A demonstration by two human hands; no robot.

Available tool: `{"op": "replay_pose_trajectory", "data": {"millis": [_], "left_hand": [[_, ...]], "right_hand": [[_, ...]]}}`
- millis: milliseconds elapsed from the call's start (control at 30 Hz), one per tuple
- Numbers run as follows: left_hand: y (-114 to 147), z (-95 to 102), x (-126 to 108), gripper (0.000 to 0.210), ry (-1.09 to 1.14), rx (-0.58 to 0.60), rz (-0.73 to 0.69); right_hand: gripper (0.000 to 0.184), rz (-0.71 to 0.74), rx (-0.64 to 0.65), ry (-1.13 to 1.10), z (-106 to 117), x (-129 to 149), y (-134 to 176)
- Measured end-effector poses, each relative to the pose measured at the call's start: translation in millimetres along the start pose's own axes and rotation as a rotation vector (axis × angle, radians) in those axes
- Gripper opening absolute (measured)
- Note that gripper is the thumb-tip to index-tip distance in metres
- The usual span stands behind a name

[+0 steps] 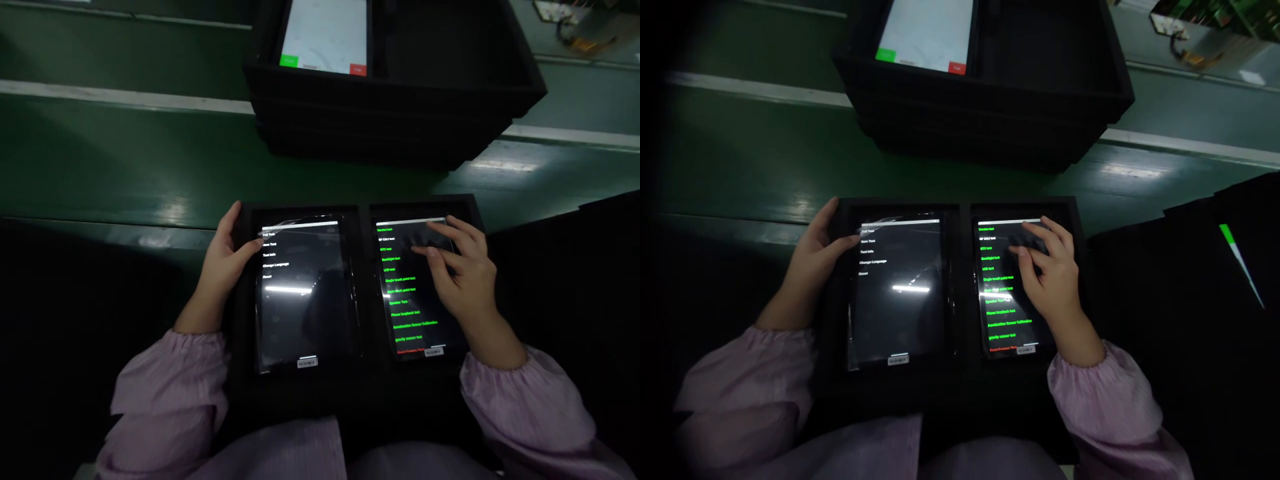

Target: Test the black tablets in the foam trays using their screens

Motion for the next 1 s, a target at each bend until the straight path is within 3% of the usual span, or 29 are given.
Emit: {"op": "replay_pose_trajectory", "data": {"millis": [367,500,600,733,867,933,1000], "left_hand": [[0.3,-0.5,11.7,0.097,0.003,0.116,-0.044],[5.1,-3.5,11.6,0.103,-0.166,0.258,-0.134],[4.6,-2.4,15.5,0.119,-0.255,0.300,-0.126],[7.7,-0.3,10.0,0.121,-0.143,0.307,-0.048],[51.9,22.4,-18.8,0.089,0.041,0.108,0.007],[98.9,44.7,-29.0,0.073,0.042,-0.024,0.066],[158.5,69.7,-33.0,0.062,-0.103,-0.059,0.166]], "right_hand": [[0.030,0.120,0.135,-0.081,-11.4,7.1,0.0],[0.028,0.122,0.037,-0.105,-4.6,3.0,-1.7],[0.028,0.083,-0.027,-0.119,1.2,-3.0,-2.4],[0.029,0.054,-0.073,-0.131,7.2,-5.8,-2.0],[0.033,0.047,-0.094,-0.130,12.4,-2.1,-1.5],[0.033,0.013,-0.107,-0.138,16.5,-8.7,2.3],[0.030,-0.078,-0.051,-0.196,15.3,-33.5,7.9]]}}
Point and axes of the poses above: each hand's wrist, its own y-axis away from the middle knuckle, its own z-axis out of the back of the hand, x = y × z, the point moved 8 cm from there along -y, towards the middle knuckle, and after that the axes turned 13 degrees about x, right-handed, at the moved point
